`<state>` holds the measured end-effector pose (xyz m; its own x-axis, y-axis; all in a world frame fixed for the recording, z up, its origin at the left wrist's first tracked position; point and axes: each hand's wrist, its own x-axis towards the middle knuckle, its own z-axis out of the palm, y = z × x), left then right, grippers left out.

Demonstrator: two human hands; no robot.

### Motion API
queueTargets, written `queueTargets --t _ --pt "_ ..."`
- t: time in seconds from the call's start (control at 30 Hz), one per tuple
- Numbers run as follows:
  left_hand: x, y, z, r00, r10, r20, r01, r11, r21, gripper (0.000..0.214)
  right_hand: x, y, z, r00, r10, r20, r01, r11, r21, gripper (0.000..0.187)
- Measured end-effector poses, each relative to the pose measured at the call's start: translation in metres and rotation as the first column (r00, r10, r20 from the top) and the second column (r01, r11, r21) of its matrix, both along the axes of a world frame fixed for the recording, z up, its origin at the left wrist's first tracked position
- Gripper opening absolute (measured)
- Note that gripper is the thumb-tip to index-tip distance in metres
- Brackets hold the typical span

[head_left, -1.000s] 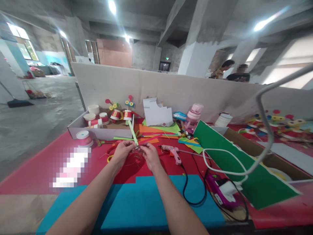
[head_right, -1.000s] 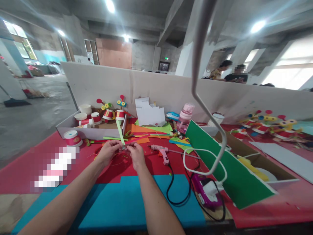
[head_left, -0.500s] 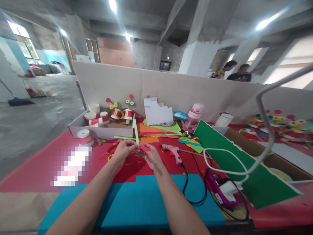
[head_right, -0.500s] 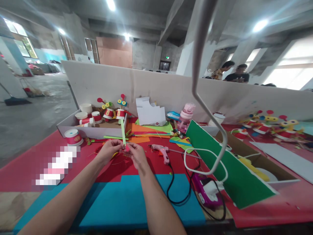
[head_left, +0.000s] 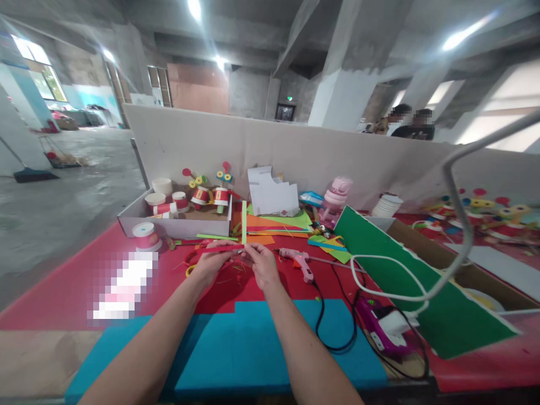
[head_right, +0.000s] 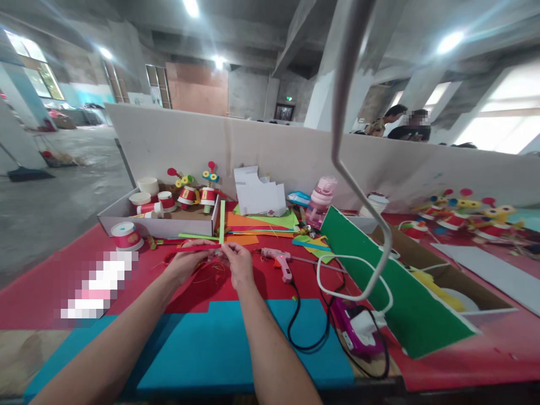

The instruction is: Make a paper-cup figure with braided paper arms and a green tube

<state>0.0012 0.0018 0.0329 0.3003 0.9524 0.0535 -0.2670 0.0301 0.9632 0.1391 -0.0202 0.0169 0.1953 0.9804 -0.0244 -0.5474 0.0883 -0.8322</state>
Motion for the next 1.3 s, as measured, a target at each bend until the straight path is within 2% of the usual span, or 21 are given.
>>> queueTargets --t 0.1,0.2,0.4,0.53,0.77,0.9,1.03,1.17,1.3 --pt "0.0016 -0.0018 0.0 0.999 0.001 -0.05 -0.002 1.0 -0.019 0.028 -0.0029 0.0003 -0.0006 0.999 -0.03 -0.02 0.03 1.0 0.002 0.032" --pt "0.0029 0.0006 -0.0014 0.99 0.022 -0.136 -0.02 1.0 0.012 0.029 -0.0059 -0.0008 -0.0003 1.0 0.001 -0.012 -0.001 1.0 0.009 0.031" --pt "0.0005 0.007 -0.0048 0.982 0.071 -0.177 -0.063 0.997 0.053 0.031 -0.0049 -0.0035 0.0035 0.994 0.096 0.043 -0.096 0.995 -0.004 0.029" --pt "-0.0004 0.0068 -0.0018 0.963 0.1 -0.251 -0.081 0.993 0.082 0.028 -0.0008 -0.002 0.0026 0.991 0.091 0.096 -0.089 0.996 -0.025 0.028" --pt "0.0 0.0074 -0.0031 0.989 0.059 -0.136 -0.054 0.998 0.046 0.03 -0.0029 -0.0003 0.0009 0.987 0.048 0.155 -0.046 0.999 -0.012 0.027" --pt "0.0011 0.0043 0.0004 1.0 0.018 -0.015 -0.017 1.0 0.022 0.032 -0.0053 -0.0002 0.0008 0.995 0.002 0.101 -0.002 1.0 0.001 0.027" --pt "0.004 0.0017 0.0024 1.0 -0.016 0.004 0.016 1.0 -0.004 0.031 -0.0061 -0.0013 0.0015 0.999 -0.008 0.045 0.008 1.0 0.005 0.029" --pt "0.0051 0.0032 -0.0018 1.0 0.023 -0.005 -0.023 0.999 0.033 0.03 -0.0078 -0.0026 0.0012 0.995 0.039 0.088 -0.039 0.999 -0.001 0.027" --pt "0.0048 0.0057 -0.0056 0.999 0.036 -0.009 -0.035 0.997 0.066 0.029 -0.0097 -0.0013 -0.0012 0.996 0.031 0.089 -0.031 1.0 -0.001 0.027"
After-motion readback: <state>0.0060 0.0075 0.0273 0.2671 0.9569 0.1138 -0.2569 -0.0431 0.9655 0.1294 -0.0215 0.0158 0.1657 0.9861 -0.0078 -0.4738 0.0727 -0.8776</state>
